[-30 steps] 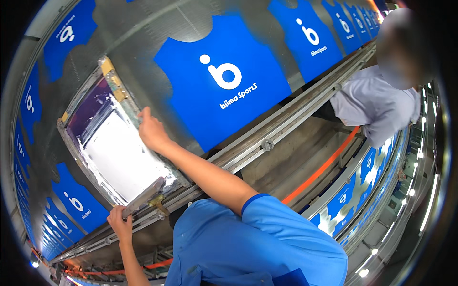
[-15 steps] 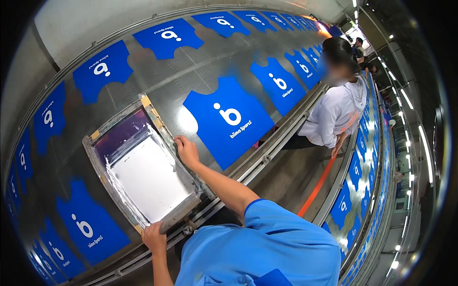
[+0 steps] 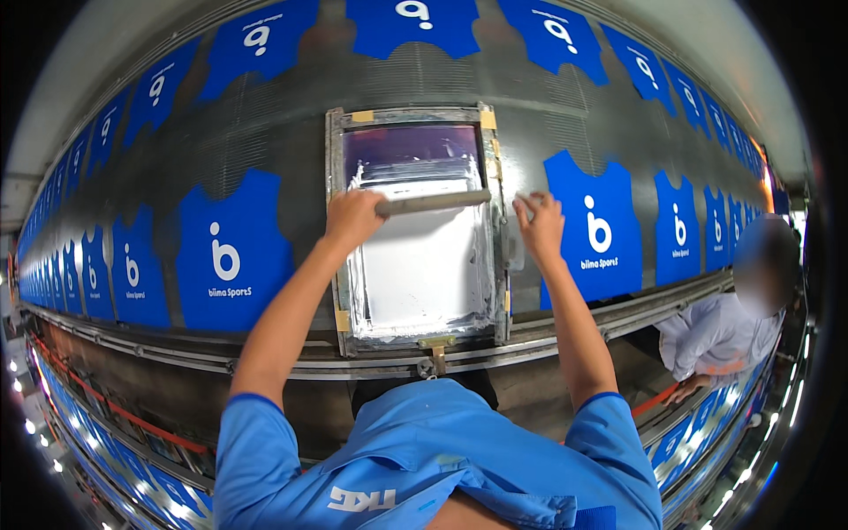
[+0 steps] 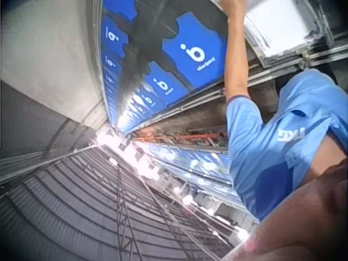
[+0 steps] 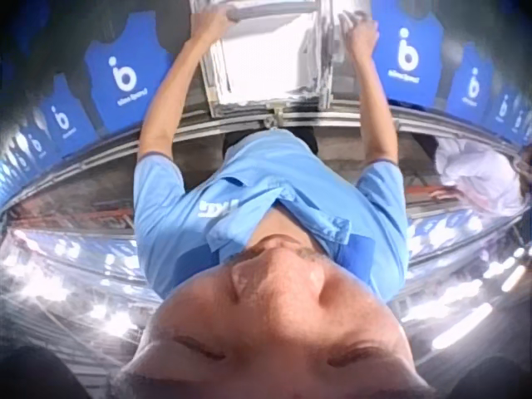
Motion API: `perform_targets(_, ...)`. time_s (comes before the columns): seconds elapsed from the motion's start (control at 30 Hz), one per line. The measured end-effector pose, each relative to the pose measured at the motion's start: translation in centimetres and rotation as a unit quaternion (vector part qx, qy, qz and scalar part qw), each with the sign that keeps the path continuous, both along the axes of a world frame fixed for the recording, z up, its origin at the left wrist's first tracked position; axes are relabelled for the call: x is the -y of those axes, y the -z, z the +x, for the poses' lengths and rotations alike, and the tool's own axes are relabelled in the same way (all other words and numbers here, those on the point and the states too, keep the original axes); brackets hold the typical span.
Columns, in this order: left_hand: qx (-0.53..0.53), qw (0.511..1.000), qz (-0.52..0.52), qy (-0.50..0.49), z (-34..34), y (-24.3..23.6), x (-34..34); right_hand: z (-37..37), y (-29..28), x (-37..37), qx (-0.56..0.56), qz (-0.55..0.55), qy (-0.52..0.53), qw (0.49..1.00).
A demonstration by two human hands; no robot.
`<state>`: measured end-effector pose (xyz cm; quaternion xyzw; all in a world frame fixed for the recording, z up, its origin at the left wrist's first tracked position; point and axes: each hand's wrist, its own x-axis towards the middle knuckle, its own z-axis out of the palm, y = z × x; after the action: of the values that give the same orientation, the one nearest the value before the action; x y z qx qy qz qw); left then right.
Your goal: The person uses a squeegee to pull white ink across a screen-printing frame over a blue jersey on a conveyor. The person repeatedly repositions the frame and pulls the squeegee to apply ink to successive jerseys moving along the line.
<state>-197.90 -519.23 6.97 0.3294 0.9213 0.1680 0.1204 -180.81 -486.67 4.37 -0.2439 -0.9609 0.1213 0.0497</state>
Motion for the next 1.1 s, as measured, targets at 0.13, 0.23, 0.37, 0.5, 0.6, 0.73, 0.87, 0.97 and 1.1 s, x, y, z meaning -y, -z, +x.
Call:
perform_targets(0.13,0.049,0.998,-0.034,0.018,-7.4,0.6,-2.6,-8.6,-5.2,0.5,-0.068,0.074,-0.190,0.977)
perform_targets(0.23,0.066,0.996,-0.047,0.036,-10.0,1.0,-4.7,-13.5,-4.9,-0.4,0.069,0.038,-0.210,0.975)
perform_targets(0.37,0.058,0.997,-0.044,0.036,-10.6,1.7,-6.3,-15.2,-1.9,-0.8,0.144,0.034,-0.173,0.974)
perform_targets(0.5,0.039,0.997,-0.067,0.020,-8.7,2.4,-5.6,-13.4,-0.1,0.1,0.100,-0.010,-0.163,0.981)
perform_targets(0.6,0.033,0.997,-0.072,0.013,-3.7,2.5,-3.0,-8.6,-0.3,2.9,0.097,0.004,-0.175,0.980)
perform_targets(0.73,0.036,0.998,-0.049,0.012,5.3,3.6,1.1,0.5,0.4,6.5,0.050,-0.015,-0.203,0.978)
perform_targets(0.87,-0.003,1.000,-0.015,0.007,15.7,3.6,5.2,9.8,0.8,10.3,-0.035,-0.044,-0.210,0.976)
perform_targets(0.97,-0.017,0.999,0.009,-0.033,21.8,3.6,7.7,14.8,0.6,12.7,-0.024,-0.045,-0.213,0.976)
perform_targets(1.1,-0.051,0.998,0.010,-0.032,27.2,2.0,9.7,19.1,0.2,14.6,-0.043,-0.011,-0.227,0.973)
